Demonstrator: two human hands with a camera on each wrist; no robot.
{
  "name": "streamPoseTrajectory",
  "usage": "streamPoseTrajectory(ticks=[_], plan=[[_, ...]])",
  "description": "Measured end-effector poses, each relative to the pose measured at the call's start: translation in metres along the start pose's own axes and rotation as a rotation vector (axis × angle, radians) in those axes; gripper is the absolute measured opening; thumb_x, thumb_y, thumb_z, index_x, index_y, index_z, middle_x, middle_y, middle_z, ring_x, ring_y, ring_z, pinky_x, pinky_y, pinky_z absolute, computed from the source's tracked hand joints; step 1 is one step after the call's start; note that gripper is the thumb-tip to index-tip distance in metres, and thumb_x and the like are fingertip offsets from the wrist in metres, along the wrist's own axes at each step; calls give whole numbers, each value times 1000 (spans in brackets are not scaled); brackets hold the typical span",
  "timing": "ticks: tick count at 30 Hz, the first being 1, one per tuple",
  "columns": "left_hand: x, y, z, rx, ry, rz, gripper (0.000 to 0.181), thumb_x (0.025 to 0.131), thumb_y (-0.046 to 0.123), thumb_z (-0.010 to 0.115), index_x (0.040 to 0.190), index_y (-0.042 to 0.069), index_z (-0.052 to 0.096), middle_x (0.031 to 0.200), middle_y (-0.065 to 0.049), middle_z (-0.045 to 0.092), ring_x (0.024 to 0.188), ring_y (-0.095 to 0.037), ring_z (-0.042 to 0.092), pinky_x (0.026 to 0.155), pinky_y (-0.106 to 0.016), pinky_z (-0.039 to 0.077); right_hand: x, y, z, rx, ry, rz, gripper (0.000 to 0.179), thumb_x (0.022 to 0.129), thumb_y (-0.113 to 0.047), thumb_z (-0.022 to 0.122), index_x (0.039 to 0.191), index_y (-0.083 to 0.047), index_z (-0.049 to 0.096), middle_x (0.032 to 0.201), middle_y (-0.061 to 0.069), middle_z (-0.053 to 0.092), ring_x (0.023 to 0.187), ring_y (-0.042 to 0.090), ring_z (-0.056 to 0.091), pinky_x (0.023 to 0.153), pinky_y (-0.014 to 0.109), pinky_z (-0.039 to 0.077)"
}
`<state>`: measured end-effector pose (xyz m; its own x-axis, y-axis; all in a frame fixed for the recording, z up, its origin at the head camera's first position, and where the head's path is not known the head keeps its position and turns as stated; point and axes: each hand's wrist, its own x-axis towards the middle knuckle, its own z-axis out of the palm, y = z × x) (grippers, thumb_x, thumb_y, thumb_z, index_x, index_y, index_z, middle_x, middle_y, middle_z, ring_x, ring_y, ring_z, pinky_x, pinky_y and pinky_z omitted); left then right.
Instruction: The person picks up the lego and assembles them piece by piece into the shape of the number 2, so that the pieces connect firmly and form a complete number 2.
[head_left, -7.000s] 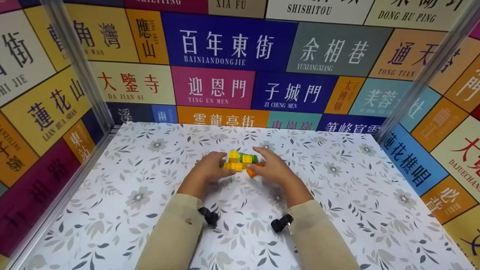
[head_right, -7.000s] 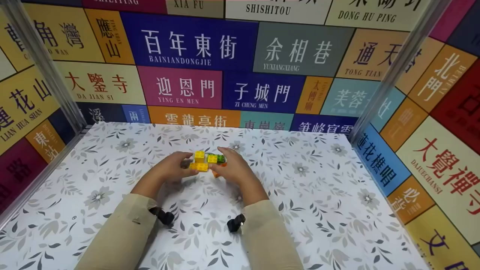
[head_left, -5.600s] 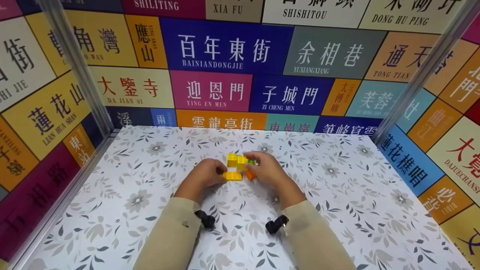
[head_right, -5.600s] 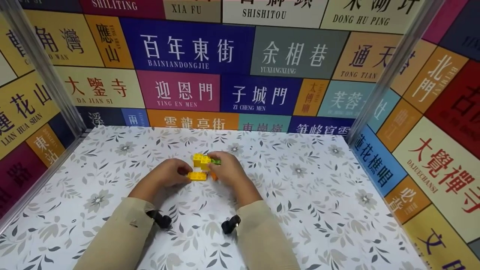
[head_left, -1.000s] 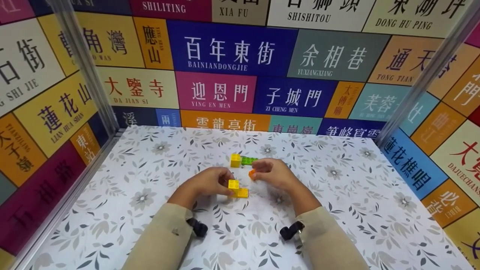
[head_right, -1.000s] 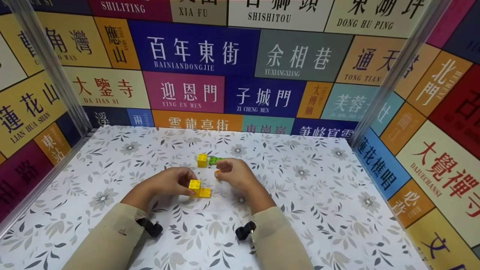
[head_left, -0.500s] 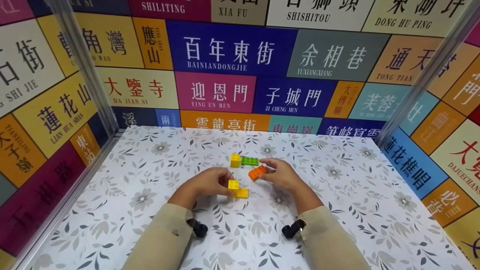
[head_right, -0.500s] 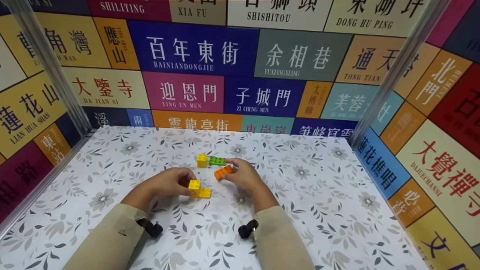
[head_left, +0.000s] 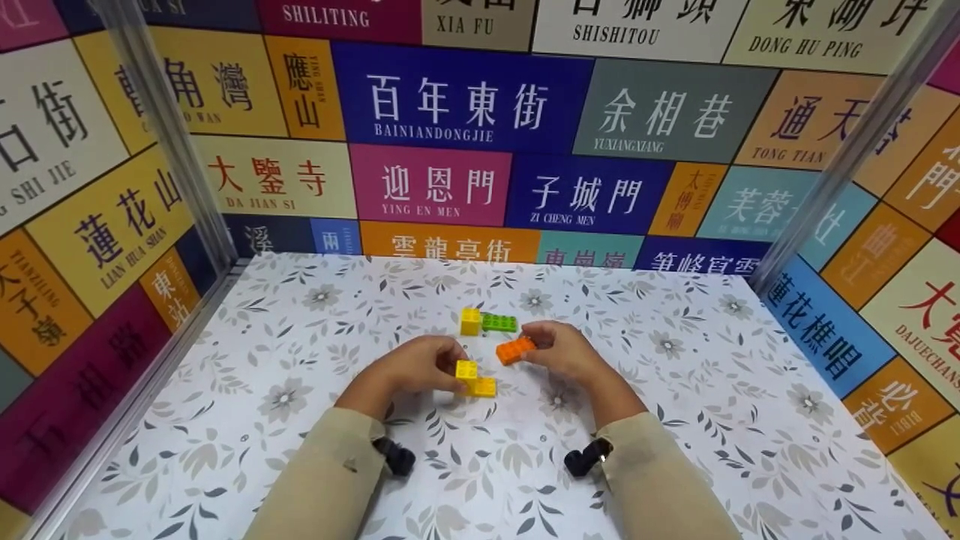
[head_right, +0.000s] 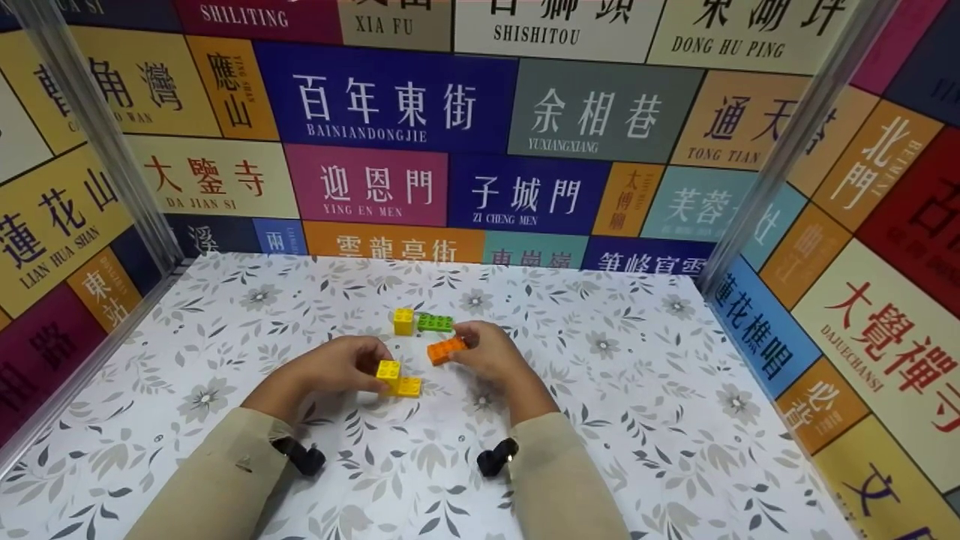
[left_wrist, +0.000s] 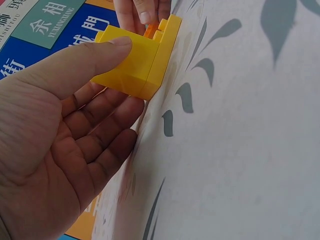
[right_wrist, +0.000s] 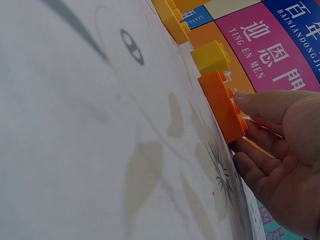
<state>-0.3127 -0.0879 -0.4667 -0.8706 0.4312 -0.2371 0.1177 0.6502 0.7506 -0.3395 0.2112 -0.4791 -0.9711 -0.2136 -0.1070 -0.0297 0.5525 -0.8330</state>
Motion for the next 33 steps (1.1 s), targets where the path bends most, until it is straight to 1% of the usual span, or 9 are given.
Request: streamPoseTrajectory(ticks=[5,11,16,26,30,33], plan=[[-1,0,1,-18,7,5,32,85,32,93,108,27,71,106,2,72,97,-20,61,90,-37,50,0,1,1,-21,8,30,47,95,-10,80,141,-11,68,136,12,73,127,28,68,116,46,53],[-1,1,1,-23,5,9,33,85,30,93,108,27,71,106,3,72,98,-20,62,92,-37,51,1,3,1,-56,8,35,43,95,-10,80,137,-13,72,133,9,74,125,26,67,117,47,50],[-1,0,1,-24,6,12,33,84,29,93,108,26,71,106,3,73,99,-20,63,94,-38,51,3,4,2,-77,16,40,38,95,-11,80,132,-15,75,129,7,75,122,25,68,116,46,51],[0,-1,1,-20,5,18,33,84,32,94,108,27,71,105,3,73,97,-21,63,91,-37,51,-1,-2,0,-87,18,38,35,94,-13,81,129,-15,76,128,7,77,122,25,69,114,46,52],[0,0,0,-20,8,18,32,84,31,93,107,27,71,106,2,72,98,-21,62,91,-38,51,-2,-7,0,-86,21,54,34,94,-16,82,127,-19,77,126,4,77,119,23,70,108,42,56],[0,-1,0,-8,19,32,31,85,28,93,108,25,71,105,2,72,98,-20,63,93,-38,52,-5,-14,1,-87,16,19,35,94,-16,81,129,-16,76,124,6,77,115,22,70,102,40,59]])
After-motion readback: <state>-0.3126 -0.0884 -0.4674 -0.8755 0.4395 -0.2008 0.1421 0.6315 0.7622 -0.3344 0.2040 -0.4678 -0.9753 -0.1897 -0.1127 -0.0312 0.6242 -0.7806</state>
